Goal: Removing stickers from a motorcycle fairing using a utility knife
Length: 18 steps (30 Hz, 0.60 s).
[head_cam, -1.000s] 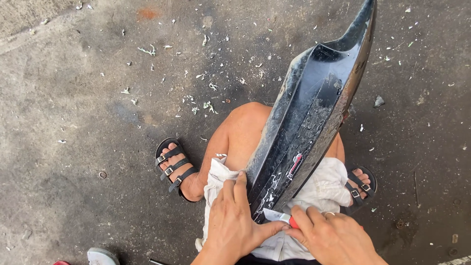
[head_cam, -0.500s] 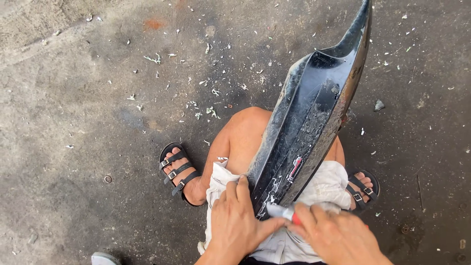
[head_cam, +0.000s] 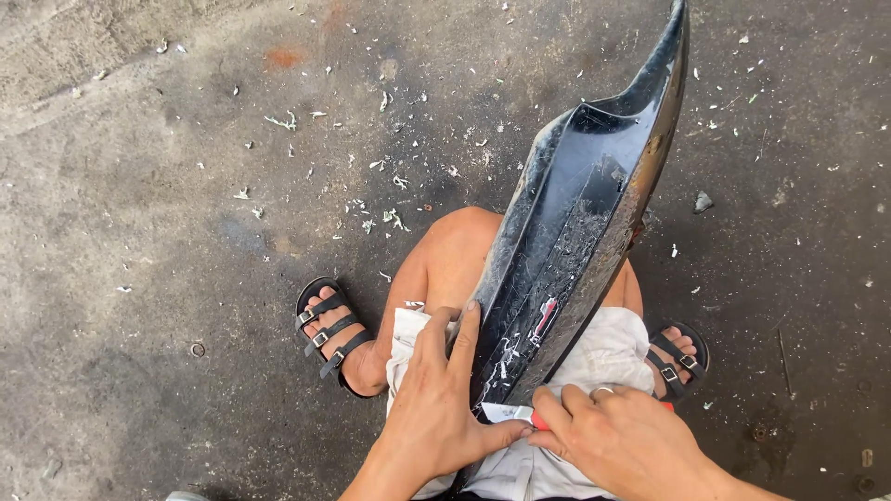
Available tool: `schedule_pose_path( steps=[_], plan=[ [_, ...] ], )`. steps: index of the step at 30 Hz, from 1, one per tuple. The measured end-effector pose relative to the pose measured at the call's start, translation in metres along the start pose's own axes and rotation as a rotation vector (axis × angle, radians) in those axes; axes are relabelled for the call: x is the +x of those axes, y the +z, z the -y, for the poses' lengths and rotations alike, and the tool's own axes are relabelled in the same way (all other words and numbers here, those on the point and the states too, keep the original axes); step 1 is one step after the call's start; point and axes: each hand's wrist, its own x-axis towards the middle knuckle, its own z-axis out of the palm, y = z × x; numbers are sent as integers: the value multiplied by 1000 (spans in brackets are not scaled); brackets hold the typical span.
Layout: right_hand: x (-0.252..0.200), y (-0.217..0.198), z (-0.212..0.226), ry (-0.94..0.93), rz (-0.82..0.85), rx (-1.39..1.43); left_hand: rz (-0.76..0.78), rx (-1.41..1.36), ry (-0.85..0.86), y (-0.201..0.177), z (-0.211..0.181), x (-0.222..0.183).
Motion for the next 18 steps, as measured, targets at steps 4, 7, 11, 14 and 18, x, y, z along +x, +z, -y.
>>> schedule_pose_path(
  steps=[4, 7, 11, 14, 18],
  plan=[
    [8, -19, -6, 17, 44, 1, -88, -85, 38, 5, 0, 0],
    [12, -27, -8, 129, 49, -74, -205, -34, 69, 12, -1, 0],
    [9, -17, -9, 109, 124, -24, -149, 13, 55, 3, -2, 0],
    [8, -15, -9, 75, 138, 31, -105, -17, 72, 0, 0, 2],
    [10, -17, -10, 95, 110, 36, -126, 28, 88, 6, 3, 1]
  ],
)
